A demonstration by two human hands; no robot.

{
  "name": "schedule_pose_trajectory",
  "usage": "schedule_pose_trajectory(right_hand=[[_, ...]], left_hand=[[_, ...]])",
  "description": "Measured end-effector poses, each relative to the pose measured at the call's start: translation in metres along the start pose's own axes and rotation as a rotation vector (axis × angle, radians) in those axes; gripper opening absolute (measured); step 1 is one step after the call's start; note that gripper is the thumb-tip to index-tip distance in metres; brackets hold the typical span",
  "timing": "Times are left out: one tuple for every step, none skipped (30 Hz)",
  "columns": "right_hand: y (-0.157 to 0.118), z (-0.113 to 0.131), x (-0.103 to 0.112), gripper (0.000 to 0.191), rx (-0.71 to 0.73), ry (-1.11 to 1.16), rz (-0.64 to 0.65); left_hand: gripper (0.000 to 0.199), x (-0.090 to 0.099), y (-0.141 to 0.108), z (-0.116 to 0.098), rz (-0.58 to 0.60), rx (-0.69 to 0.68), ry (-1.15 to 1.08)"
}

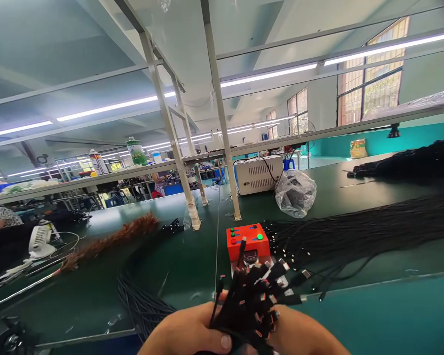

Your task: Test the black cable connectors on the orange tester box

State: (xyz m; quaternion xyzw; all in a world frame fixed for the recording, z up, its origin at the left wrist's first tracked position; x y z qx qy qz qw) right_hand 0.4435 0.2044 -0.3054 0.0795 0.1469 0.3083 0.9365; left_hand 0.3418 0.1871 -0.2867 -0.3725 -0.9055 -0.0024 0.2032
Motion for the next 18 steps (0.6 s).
schedule_pose_trajectory(right_hand=[[0.002, 0.004, 0.000, 0.038, -0.006, -0.043, 0.026], [0.003, 0.008, -0.002, 0.041, -0.009, -0.106, 0.072], [0.005, 0.013, -0.004, 0.041, -0.003, -0.182, 0.123], [0.006, 0.018, -0.006, 0.038, 0.014, -0.242, 0.159], [0.007, 0.023, -0.007, 0.031, 0.039, -0.280, 0.183], [0.008, 0.028, -0.008, 0.024, 0.062, -0.281, 0.194], [0.008, 0.031, -0.008, 0.019, 0.080, -0.266, 0.206], [0.008, 0.030, -0.008, 0.015, 0.086, -0.241, 0.215], [0.008, 0.025, -0.007, 0.014, 0.079, -0.194, 0.198], [0.008, 0.017, -0.004, 0.014, 0.074, -0.129, 0.151], [0.007, 0.006, -0.001, 0.018, 0.064, -0.082, 0.102], [0.006, -0.007, 0.008, 0.021, 0.073, 0.024, -0.042], [0.002, -0.019, 0.017, 0.023, 0.105, 0.118, -0.175], [-0.002, -0.034, 0.022, 0.027, 0.102, 0.186, -0.282], [-0.006, -0.050, 0.026, 0.031, 0.065, 0.210, -0.365], [-0.010, -0.061, 0.027, 0.033, 0.045, 0.214, -0.428], [-0.014, -0.069, 0.029, 0.034, 0.025, 0.194, -0.481], [-0.018, -0.072, 0.030, 0.035, 0.018, 0.155, -0.525]], left_hand=[[0.026, 0.000, 0.004, -0.001, -0.037, -0.003, 0.007], [0.034, 0.000, 0.008, -0.001, -0.092, -0.007, 0.016], [0.039, 0.000, 0.012, -0.001, -0.152, -0.014, 0.022], [0.039, 0.001, 0.015, -0.001, -0.210, -0.019, 0.023], [0.034, 0.001, 0.018, 0.000, -0.260, -0.020, 0.018], [0.027, 0.000, 0.020, 0.002, -0.296, -0.018, 0.006], [0.018, 0.000, 0.022, 0.004, -0.321, -0.013, -0.009], [0.013, -0.001, 0.023, 0.006, -0.341, -0.011, -0.027], [0.009, -0.002, 0.023, 0.007, -0.358, -0.012, -0.044], [0.008, -0.003, 0.024, 0.009, -0.375, -0.017, -0.057], [0.010, -0.004, 0.024, 0.012, -0.390, -0.025, -0.072], [0.014, -0.006, 0.025, 0.014, -0.407, -0.039, -0.094], [0.018, -0.007, 0.026, 0.018, -0.425, -0.054, -0.125], [0.022, -0.009, 0.028, 0.022, -0.440, -0.070, -0.166], [0.026, -0.011, 0.030, 0.027, -0.449, -0.084, -0.211], [0.030, -0.014, 0.032, 0.033, -0.451, -0.095, -0.257], [0.033, -0.016, 0.034, 0.038, -0.449, -0.103, -0.299], [0.035, -0.018, 0.035, 0.043, -0.449, -0.103, -0.331]])
Point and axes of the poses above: each hand's wrist, its own y-axis towards the middle knuckle, its own x-axis out of the back of the hand, z = x × y, the point moved 8 cm from there along y, towards the middle knuckle, and after that the axes turned 1 degree about -x, right-handed, at the moved point
